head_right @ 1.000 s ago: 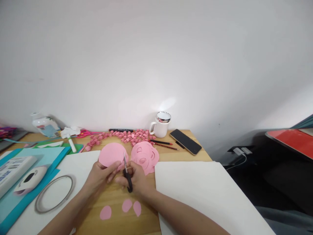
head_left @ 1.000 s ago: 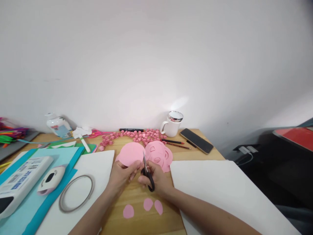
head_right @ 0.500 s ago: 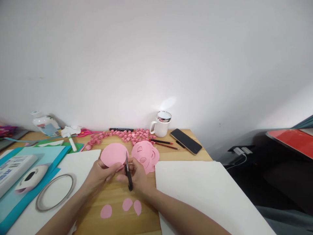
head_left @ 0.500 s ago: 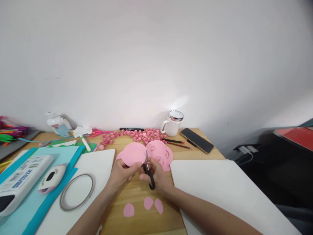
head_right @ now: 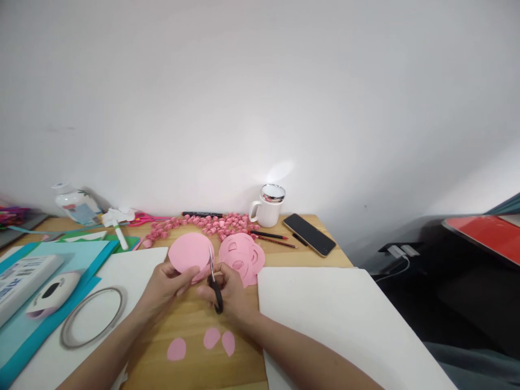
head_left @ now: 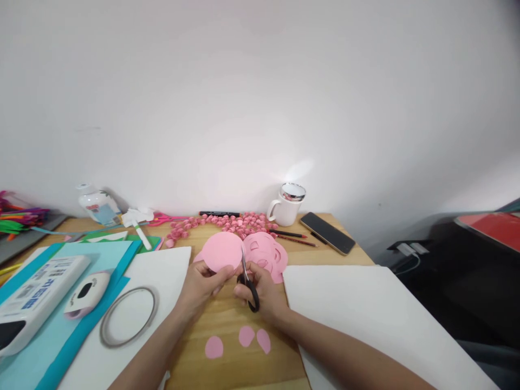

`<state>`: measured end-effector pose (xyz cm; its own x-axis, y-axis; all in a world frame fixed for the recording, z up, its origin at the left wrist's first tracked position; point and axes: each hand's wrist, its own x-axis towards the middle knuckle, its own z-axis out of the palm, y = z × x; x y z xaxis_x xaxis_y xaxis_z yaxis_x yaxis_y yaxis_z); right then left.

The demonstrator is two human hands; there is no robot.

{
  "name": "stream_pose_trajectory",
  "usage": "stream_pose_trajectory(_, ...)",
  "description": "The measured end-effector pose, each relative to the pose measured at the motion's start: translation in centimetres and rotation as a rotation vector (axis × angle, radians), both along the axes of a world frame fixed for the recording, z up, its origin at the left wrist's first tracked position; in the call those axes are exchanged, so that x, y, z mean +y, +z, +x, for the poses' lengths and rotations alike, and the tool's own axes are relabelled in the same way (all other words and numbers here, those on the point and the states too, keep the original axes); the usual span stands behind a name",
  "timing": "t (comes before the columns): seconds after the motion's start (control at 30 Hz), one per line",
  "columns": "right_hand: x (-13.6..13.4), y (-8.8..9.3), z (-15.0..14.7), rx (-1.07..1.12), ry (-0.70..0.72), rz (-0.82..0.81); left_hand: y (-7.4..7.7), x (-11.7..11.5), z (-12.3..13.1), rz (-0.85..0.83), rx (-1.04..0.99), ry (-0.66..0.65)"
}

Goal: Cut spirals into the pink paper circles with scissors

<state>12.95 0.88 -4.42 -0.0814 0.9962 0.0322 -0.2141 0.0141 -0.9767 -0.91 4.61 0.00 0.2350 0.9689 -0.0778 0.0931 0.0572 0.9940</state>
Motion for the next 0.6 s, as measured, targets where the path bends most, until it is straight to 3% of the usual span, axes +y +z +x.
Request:
stream_pose_trajectory(0.2, 0.02, -0.05, -0.35, 0.012, 0.008, -0.015, 0.25, -0.01, 0.25, -0.079, -0.119, -0.007)
stream_pose_trajectory(0.37, -0.04, -0.24, -0.39, 0.013, 0.039, -0.005, -0.17, -0.01, 0.29, -0.067, -0.052, 0.045)
stream_pose_trajectory(0.6, 0.02, 0.35, -0.05, 0.066, 0.056, 0.083, -0.55, 0.13, -0.05, -0.005, 0.031, -0.02)
